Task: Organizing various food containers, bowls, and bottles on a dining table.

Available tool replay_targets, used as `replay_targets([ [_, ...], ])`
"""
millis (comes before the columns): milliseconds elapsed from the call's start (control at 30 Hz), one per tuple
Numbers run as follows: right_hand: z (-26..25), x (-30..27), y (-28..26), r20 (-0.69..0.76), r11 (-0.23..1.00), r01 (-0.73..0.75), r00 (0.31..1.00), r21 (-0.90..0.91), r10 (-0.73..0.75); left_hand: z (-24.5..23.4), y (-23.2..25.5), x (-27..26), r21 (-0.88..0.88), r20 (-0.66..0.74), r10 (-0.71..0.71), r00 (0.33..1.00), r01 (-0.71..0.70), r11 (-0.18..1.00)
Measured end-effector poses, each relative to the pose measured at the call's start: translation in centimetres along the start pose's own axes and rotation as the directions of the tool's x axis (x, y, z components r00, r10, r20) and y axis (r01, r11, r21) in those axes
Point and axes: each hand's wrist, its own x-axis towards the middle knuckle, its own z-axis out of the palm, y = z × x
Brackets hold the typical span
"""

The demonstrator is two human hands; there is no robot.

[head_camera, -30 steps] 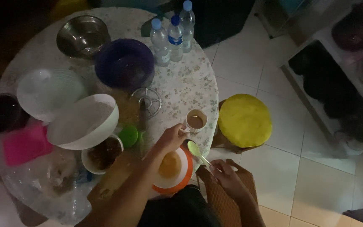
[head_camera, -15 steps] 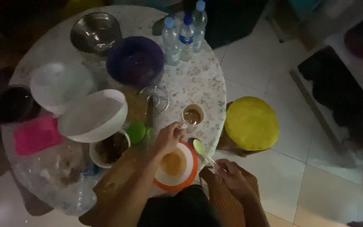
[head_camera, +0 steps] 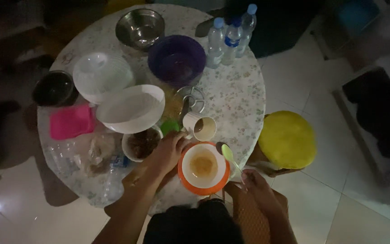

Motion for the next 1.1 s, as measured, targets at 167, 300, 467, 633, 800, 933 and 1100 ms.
replay_targets([
  [167,0.6,-1.0,-0.3,0.000,0.999,0.033,0.999,0.016,-0.033,-0.7,0.2,-2.8,0.100,-0.044,0.062,0.997,-0.057,0.993],
  [300,1.2,-1.9,-0.9,-0.007,0.999,0.023,1.000,-0.036,-0.023,-0.2,-1.1,-4.5,0.178,-0.098,0.198,0.975,-0.179,0.968],
  [467,2.0,-2.6,-1.3,-0.012,1.000,0.006,1.000,-0.001,-0.006,-1.7,1.3,-6.2,0.200,-0.111,0.282,0.953,-0.256,0.946],
  [633,2.4,-2.5,-0.5,-0.054,0.999,0.002,0.999,-0.054,-0.005,-1.5,0.4,-7.3,0.233,-0.148,0.331,0.932,-0.293,0.927],
  [800,2.8,-2.6,-0.8,-0.059,0.997,-0.020,0.998,-0.077,0.015,-0.5,-0.8,-8.1,0.100,0.012,0.164,0.986,-0.165,0.981],
  [933,2.4,-2.0,2.0,-0.033,0.999,0.022,0.999,-0.032,-0.023,-1.0,0.3,-8.4,0.171,0.047,0.144,0.988,-0.150,0.974],
  [1100,2.8,-2.4,1.7,-0.017,0.999,0.015,1.000,0.041,-0.015,-0.9,0.7,-8.7,0.207,-0.020,0.222,0.975,-0.213,0.955],
])
